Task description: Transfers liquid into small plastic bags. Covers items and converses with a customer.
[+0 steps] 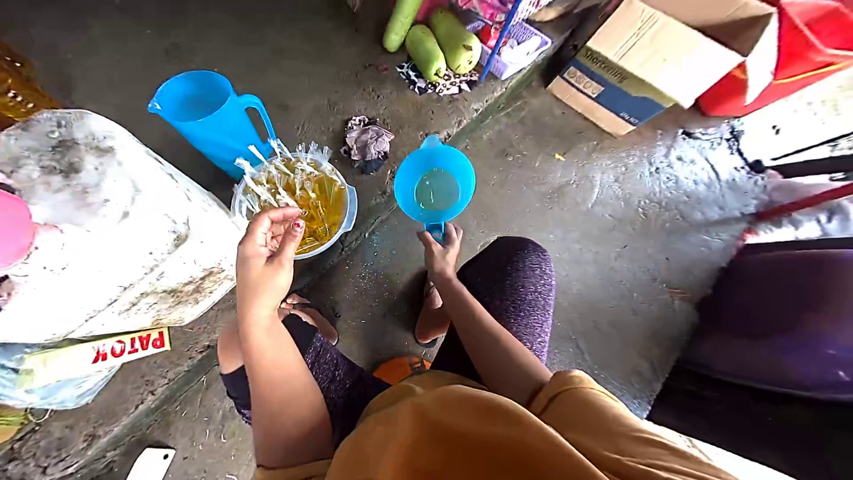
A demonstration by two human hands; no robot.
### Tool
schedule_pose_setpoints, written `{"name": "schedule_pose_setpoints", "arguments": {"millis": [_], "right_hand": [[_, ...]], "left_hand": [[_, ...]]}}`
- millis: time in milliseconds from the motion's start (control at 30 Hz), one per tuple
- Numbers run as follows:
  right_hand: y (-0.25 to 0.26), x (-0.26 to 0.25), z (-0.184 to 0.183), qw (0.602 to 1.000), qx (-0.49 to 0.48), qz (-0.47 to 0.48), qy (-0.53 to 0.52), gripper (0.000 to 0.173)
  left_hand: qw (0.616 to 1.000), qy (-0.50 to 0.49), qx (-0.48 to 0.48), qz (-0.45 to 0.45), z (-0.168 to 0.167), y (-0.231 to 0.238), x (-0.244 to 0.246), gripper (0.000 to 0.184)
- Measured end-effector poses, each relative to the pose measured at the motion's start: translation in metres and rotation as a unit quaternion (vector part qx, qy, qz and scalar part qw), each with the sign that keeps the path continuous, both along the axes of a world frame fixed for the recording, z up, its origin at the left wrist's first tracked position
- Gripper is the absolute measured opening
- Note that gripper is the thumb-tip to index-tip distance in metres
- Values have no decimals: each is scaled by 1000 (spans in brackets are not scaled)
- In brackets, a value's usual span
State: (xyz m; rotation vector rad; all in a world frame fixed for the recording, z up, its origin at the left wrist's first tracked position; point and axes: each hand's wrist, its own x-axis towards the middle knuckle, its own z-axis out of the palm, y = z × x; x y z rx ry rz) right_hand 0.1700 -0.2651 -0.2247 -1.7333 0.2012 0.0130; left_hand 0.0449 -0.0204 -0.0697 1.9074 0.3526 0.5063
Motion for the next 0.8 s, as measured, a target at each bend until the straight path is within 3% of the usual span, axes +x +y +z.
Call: {"name": "schedule_pose_setpoints", "arguments": {"millis": [200,400,567,800], "right_hand": [[13,8,33,989,-9,65,-135,38],[34,17,44,984,-3,89,-155,42],[44,31,50,979,-28,115,-166,41],[49,73,85,956,-156,214,-128,37]], "left_hand": [[1000,-3,3,4,-1,5,-14,24],[998,28,37,39,4,9,-26,25],[991,61,119,28,2,10,-30,28],[944,263,176,-92,18,-6,-16,40]]}}
